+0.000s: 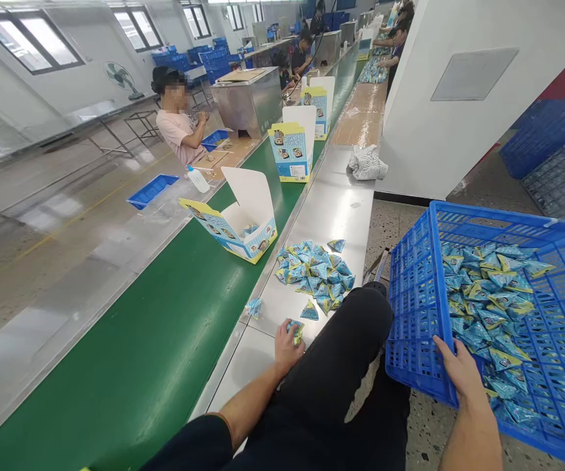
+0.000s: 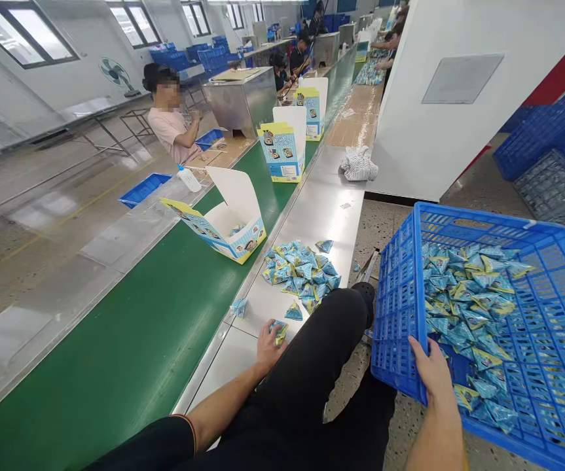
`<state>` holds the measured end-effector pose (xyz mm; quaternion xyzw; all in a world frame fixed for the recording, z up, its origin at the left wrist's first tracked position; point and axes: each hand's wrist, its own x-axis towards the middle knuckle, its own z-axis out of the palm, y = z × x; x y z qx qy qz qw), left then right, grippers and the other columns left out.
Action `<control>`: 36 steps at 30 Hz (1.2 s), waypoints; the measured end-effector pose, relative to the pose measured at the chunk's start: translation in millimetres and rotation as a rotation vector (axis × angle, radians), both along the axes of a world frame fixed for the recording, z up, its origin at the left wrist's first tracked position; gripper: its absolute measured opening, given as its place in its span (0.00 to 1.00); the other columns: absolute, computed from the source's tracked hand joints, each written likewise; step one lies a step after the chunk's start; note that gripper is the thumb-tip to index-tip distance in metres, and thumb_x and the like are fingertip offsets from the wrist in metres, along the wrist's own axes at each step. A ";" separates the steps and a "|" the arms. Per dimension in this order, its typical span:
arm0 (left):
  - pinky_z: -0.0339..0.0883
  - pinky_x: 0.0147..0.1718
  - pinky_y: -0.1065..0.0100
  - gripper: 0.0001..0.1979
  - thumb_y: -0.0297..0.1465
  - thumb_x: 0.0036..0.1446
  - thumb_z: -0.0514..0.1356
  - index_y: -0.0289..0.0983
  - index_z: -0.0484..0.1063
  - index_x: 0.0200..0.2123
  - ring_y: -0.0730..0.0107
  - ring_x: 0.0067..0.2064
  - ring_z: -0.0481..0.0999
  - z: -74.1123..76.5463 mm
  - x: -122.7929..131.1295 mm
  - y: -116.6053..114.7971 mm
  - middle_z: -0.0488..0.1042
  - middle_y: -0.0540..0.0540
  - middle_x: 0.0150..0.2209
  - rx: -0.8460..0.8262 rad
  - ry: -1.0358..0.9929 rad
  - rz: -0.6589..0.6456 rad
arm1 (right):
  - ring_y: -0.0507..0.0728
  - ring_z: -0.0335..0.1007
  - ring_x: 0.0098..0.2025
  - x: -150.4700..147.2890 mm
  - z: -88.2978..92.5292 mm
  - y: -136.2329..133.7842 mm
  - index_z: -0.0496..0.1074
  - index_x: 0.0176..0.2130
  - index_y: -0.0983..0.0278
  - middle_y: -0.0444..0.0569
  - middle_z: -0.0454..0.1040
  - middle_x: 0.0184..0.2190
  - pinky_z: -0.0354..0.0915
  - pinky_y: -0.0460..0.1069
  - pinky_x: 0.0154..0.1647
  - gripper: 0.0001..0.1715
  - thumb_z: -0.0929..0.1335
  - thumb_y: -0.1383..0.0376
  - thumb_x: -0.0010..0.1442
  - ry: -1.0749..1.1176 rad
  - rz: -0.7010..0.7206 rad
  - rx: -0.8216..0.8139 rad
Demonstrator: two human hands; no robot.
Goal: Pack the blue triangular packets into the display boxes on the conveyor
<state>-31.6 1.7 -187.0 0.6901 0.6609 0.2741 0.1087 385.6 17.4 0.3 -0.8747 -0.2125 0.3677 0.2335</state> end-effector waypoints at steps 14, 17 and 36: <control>0.72 0.57 0.48 0.22 0.26 0.50 0.63 0.42 0.74 0.50 0.52 0.56 0.71 -1.2 0.7 -0.2 0.69 0.39 0.59 -0.070 -0.061 0.016 | 0.67 0.70 0.54 4.3 -5.5 -2.1 0.65 0.64 0.67 0.58 0.71 0.55 0.66 0.61 0.61 0.44 0.64 0.45 0.58 0.013 0.032 -0.035; 0.72 0.57 0.49 0.21 0.26 0.49 0.63 0.42 0.74 0.49 0.52 0.56 0.71 -0.2 1.0 -0.2 0.69 0.40 0.59 -0.086 -0.064 0.022 | 0.66 0.70 0.54 4.4 -4.9 -2.5 0.65 0.64 0.66 0.57 0.72 0.54 0.66 0.61 0.61 0.43 0.64 0.46 0.58 0.011 0.027 -0.042; 0.74 0.51 0.49 0.22 0.25 0.48 0.63 0.41 0.73 0.49 0.53 0.51 0.72 -3.8 0.3 -0.3 0.70 0.38 0.56 0.027 -0.030 -0.006 | 0.66 0.69 0.54 -2.0 3.8 -0.5 0.66 0.62 0.68 0.58 0.71 0.55 0.64 0.61 0.64 0.42 0.65 0.47 0.56 0.001 0.021 -0.045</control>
